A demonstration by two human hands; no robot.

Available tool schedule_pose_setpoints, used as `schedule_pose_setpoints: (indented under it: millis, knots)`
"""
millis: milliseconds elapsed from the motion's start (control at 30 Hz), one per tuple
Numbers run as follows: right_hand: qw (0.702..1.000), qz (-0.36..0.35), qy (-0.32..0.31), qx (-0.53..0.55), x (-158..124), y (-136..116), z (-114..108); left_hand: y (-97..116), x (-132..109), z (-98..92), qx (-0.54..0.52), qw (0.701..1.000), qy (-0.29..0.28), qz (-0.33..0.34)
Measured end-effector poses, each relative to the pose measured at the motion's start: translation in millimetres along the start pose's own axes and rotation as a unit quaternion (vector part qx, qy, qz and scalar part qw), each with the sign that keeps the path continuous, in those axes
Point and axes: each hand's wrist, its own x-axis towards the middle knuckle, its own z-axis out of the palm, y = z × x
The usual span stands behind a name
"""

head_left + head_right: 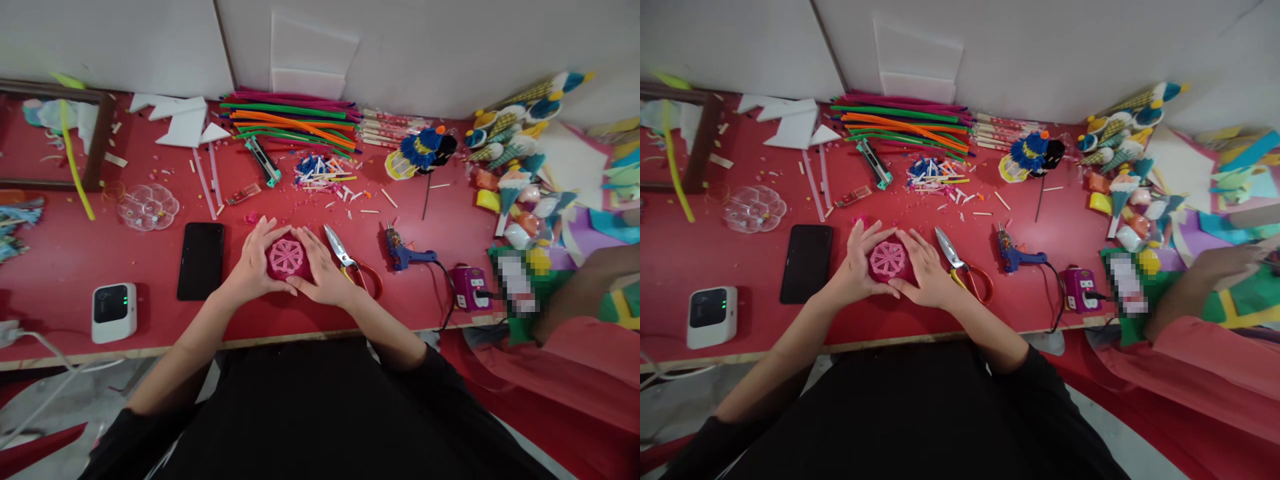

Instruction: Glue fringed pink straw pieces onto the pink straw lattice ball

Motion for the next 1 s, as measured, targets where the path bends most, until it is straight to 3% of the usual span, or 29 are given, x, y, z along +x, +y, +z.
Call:
schedule_pose_setpoints:
  millis: [667,833,933,1000]
  knots:
    - [1.0,0.003,-0.008,0.013,-0.1,5.1,2.9,-5.8,-2.1,6.8,0.03,0.999,0.005,-0.009]
    - [0.999,0.004,-0.016,0.052,1.4,1.3,-6.3,-2.1,0.2,4.5,0.045,0.999,0.007,0.015]
    - [0.994,0.02,0.021,0.103,1.3,-3.2,-12.9,3.9,0.7,1.7,0.056,0.998,0.009,0.024]
    - [0.979,0.086,0.092,0.159,0.2,-4.8,-13.8,9.9,0.5,-1.4,0.066,0.998,0.002,0.008]
